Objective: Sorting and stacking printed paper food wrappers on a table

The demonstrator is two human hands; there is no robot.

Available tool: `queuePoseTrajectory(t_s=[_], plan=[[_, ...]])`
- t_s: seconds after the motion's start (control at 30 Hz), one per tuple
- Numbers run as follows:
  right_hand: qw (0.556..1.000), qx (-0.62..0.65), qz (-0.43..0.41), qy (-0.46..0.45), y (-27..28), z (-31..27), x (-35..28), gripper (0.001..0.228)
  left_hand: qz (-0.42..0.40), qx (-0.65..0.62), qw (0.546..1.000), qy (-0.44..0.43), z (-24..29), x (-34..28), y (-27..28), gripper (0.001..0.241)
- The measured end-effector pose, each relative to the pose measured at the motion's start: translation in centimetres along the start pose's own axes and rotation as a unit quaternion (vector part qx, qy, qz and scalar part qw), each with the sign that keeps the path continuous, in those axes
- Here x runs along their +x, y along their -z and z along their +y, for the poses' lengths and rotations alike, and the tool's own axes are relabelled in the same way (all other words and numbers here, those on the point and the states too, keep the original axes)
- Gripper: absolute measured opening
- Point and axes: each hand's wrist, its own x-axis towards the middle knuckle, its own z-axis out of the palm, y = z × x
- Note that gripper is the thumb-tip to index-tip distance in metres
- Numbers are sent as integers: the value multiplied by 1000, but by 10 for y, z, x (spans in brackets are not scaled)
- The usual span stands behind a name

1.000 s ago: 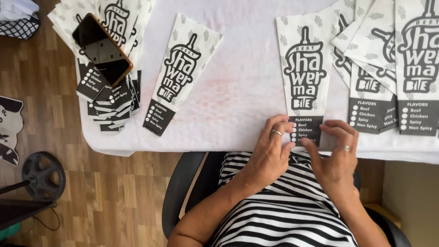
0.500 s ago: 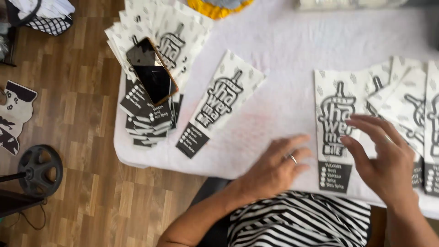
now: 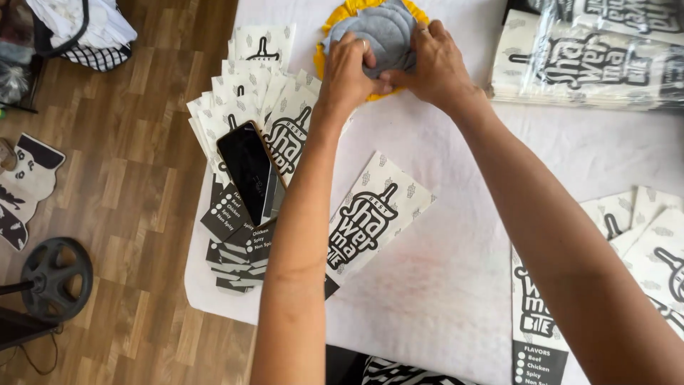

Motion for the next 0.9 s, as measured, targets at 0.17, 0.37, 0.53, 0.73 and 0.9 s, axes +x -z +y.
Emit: queuePoseTrajectory(t_s=[0.17, 0.37, 0.53, 0.73, 0.9], plan=[[995, 62, -19, 82, -6, 35, 3, 54, -34, -112, 993, -12, -13, 1, 9, 47], [988, 125, 13, 95, 13, 20, -5, 20, -39, -119, 992, -30, -13, 2, 13, 32], [985, 46, 83, 144, 8, 18, -8, 18, -24, -103, 994, -32, -11, -3, 11, 30], [984, -76, 88, 138, 8, 15, -18, 41, 63, -30, 987, -142, 2, -13, 2, 53], [975, -183, -62, 106, 14, -8, -37, 44, 122, 195, 960, -158, -3, -15, -41, 30]])
